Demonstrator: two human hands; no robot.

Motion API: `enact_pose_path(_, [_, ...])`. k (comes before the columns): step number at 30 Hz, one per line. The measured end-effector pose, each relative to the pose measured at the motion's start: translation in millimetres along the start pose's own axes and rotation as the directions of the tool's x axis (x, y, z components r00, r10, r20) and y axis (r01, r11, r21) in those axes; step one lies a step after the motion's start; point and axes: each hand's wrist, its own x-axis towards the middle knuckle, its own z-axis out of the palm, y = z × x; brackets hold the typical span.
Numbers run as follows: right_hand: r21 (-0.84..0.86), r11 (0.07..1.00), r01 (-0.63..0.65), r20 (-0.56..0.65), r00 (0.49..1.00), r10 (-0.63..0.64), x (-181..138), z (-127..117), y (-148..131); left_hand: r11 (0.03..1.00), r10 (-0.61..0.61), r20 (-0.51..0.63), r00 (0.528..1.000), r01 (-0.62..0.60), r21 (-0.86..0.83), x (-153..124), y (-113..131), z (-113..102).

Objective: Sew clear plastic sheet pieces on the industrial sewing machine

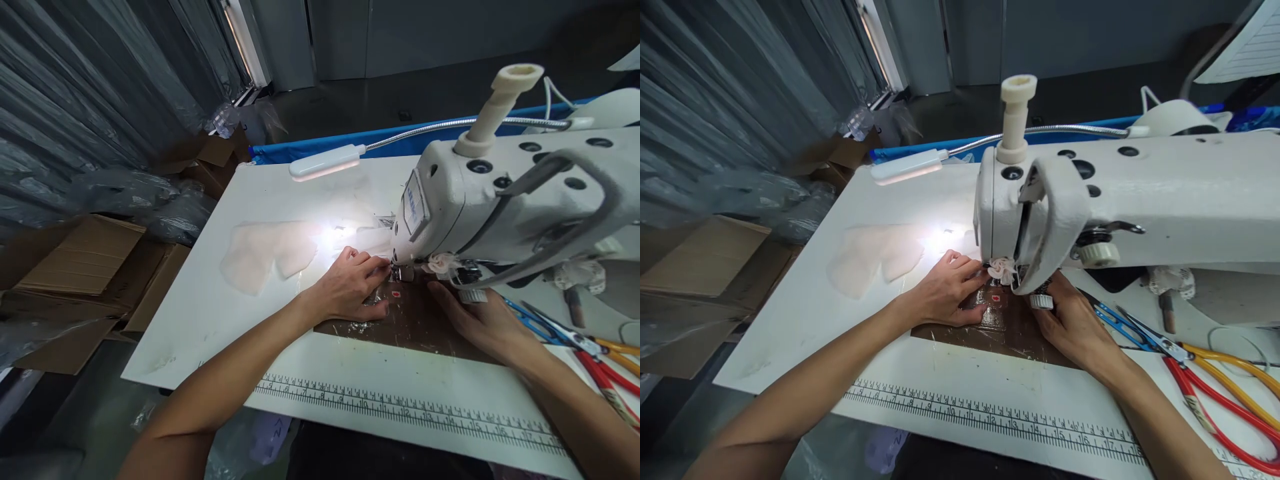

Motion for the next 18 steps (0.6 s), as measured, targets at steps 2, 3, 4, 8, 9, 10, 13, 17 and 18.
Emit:
enact_pose_path(2, [-0.023,1.000,-0.016,-0.014,1.000,0.016,0,0,-2,0.999,-0.019,-0.024,1.000,0.018,-0.029,0,0,1])
enact_pose_path(3, [-0.030,0.999,-0.018,-0.019,1.000,0.017,0,1,-2,0.999,-0.029,-0.044,0.999,0.027,-0.043,-1,0,2])
enact_pose_path(4, [-0.035,0.999,-0.019,-0.029,0.999,0.018,0,2,-3,0.998,-0.043,-0.072,0.996,0.039,-0.056,-2,1,3])
enact_pose_path(8, [-0.055,0.998,0.014,-0.039,0.999,-0.016,-1,8,-4,0.988,-0.145,-0.227,0.963,0.131,-0.076,-4,3,6])
enact_pose_path(9, [-0.067,0.997,0.025,-0.042,0.999,-0.028,-2,11,-3,0.985,-0.167,-0.244,0.955,0.154,-0.074,-3,2,7])
enact_pose_path(10, [-0.085,0.996,0.037,-0.048,0.998,-0.041,-4,13,-1,0.983,-0.182,-0.239,0.954,0.171,-0.068,-1,0,6])
enact_pose_path(13, [-0.171,0.983,0.062,-0.065,0.995,-0.074,-8,22,11,0.969,-0.243,-0.089,0.966,0.239,-0.055,16,-18,1])
enact_pose_path(17, [-0.322,0.934,0.151,-0.002,0.987,-0.160,-8,30,36,0.912,-0.388,0.108,0.915,0.399,-0.101,53,-61,-8])
enact_pose_path(18, [-0.348,0.923,0.162,0.008,0.985,-0.170,-7,32,41,0.905,-0.402,0.104,0.910,0.412,-0.103,62,-73,-9])
